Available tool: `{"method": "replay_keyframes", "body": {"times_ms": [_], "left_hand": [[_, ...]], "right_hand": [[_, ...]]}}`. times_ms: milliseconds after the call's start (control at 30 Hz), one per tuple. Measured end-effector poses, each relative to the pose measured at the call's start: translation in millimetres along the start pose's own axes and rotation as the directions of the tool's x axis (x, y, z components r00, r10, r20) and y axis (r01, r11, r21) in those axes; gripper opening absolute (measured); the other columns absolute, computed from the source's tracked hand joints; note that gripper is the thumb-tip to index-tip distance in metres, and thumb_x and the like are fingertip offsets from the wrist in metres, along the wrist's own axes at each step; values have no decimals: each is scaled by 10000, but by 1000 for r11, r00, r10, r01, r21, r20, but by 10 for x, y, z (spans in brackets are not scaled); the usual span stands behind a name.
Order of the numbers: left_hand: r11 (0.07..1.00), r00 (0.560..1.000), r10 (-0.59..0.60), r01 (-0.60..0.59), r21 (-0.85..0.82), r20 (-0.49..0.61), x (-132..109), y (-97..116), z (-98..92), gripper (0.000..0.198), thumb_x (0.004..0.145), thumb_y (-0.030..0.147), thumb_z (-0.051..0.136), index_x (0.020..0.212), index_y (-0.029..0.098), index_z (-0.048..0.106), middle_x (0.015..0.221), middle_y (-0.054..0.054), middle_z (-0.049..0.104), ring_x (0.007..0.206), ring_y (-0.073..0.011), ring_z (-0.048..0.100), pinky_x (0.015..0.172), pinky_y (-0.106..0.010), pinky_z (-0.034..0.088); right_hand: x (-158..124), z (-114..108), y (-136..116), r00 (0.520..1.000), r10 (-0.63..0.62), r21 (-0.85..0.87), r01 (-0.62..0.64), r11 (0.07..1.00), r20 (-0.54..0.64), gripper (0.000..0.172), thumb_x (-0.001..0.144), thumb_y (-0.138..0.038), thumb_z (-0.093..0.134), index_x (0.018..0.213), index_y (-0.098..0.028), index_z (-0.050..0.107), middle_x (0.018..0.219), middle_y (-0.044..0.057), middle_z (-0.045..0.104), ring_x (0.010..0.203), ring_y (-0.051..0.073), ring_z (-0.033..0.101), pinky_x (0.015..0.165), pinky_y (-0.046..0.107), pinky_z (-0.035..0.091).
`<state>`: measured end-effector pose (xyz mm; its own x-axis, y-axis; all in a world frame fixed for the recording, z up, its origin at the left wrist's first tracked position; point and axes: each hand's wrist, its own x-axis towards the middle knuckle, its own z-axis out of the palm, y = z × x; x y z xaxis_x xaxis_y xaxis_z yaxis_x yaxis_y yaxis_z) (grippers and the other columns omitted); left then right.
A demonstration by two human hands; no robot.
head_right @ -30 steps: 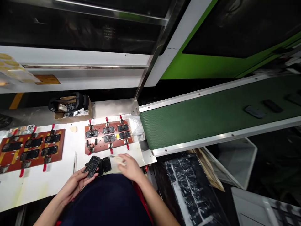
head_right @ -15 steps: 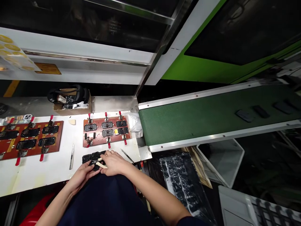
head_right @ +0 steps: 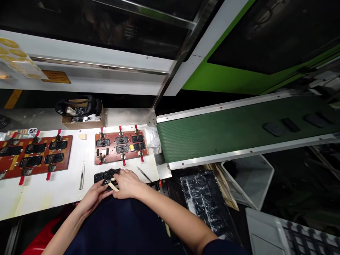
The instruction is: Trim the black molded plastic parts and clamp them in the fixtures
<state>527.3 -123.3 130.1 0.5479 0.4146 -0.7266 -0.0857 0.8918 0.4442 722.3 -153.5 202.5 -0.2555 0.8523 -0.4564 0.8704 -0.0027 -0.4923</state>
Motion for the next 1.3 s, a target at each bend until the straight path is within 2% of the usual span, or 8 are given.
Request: {"method": "replay_keyframes", "body": {"times_ms": [167, 300, 433, 733, 967, 1133, 1233, 1300], "left_hand": [[997, 999, -53, 52, 60, 2, -44, 14, -39, 273, 792, 110, 635, 1060, 159, 641, 1044, -95, 732, 1011, -232, 714, 994, -390, 548], [992, 996, -93, 93, 87, -1, -83, -35, -19, 198, 745, 93, 643, 931, 160, 632, 798, -42, 712, 753, -187, 731, 766, -299, 600], [983, 989, -149, 149, 111, -5, -119, -38, 12, 164, 694, 80, 676, 809, 167, 597, 622, 25, 632, 518, -121, 648, 528, -196, 523], [976, 977, -208, 210, 59, -38, -79, -121, -59, 143, 707, 24, 628, 740, 156, 585, 517, 32, 611, 395, -90, 587, 382, -138, 414], [974, 974, -213, 204, -102, -79, -45, -178, -192, 200, 804, -10, 563, 963, 104, 601, 915, -158, 751, 842, -230, 770, 789, -284, 619], [981, 980, -155, 137, -140, -122, -1, -249, -343, 200, 867, 21, 575, 1053, 94, 574, 1092, -186, 719, 1028, -257, 731, 956, -340, 580], [987, 980, -131, 115, -108, -150, 99, -309, -398, 134, 886, 74, 607, 997, 128, 554, 1043, -155, 726, 1016, -248, 734, 965, -362, 577], [993, 981, -111, 103, -53, -158, 180, -347, -400, 131, 889, 102, 624, 986, 151, 551, 1039, -130, 727, 998, -224, 738, 970, -352, 570]], "right_hand": [[63, 62, -67, 998, 55, -4, -55, 998, 25, 450, 749, -492, 680, 1068, -176, 675, 918, 123, 675, 882, 304, 633, 751, 359, 466], [107, 43, -97, 992, 58, 19, -61, 998, 111, 370, 726, -489, 699, 939, -186, 717, 806, 94, 698, 781, 279, 650, 655, 311, 433], [137, 43, -95, 984, 57, 38, -64, 997, 168, 289, 717, -460, 711, 849, -204, 734, 730, 58, 697, 711, 242, 642, 593, 272, 381], [58, 259, -19, 984, 58, 136, -81, 987, 168, 174, 778, -397, 660, 786, -233, 718, 660, -6, 649, 659, 172, 593, 549, 245, 293], [22, 476, 386, 966, 249, 196, -259, 946, 73, 433, 798, -530, 634, 1126, -247, 659, 1000, 33, 705, 876, 208, 639, 687, 252, 395], [90, 868, 753, 852, 519, 196, -499, 844, -65, 526, 867, -445, 569, 1282, -122, 549, 1238, 184, 608, 1167, 318, 551, 993, 428, 358], [167, 1080, 796, 838, 529, 226, -494, 840, -133, 573, 853, -395, 624, 1343, -124, 502, 1408, 220, 480, 1350, 351, 381, 1104, 479, 235], [229, 1191, 762, 858, 495, 269, -449, 852, -135, 446, 917, -389, 555, 1290, -144, 549, 1378, 200, 516, 1302, 322, 437, 1077, 444, 289]]}}
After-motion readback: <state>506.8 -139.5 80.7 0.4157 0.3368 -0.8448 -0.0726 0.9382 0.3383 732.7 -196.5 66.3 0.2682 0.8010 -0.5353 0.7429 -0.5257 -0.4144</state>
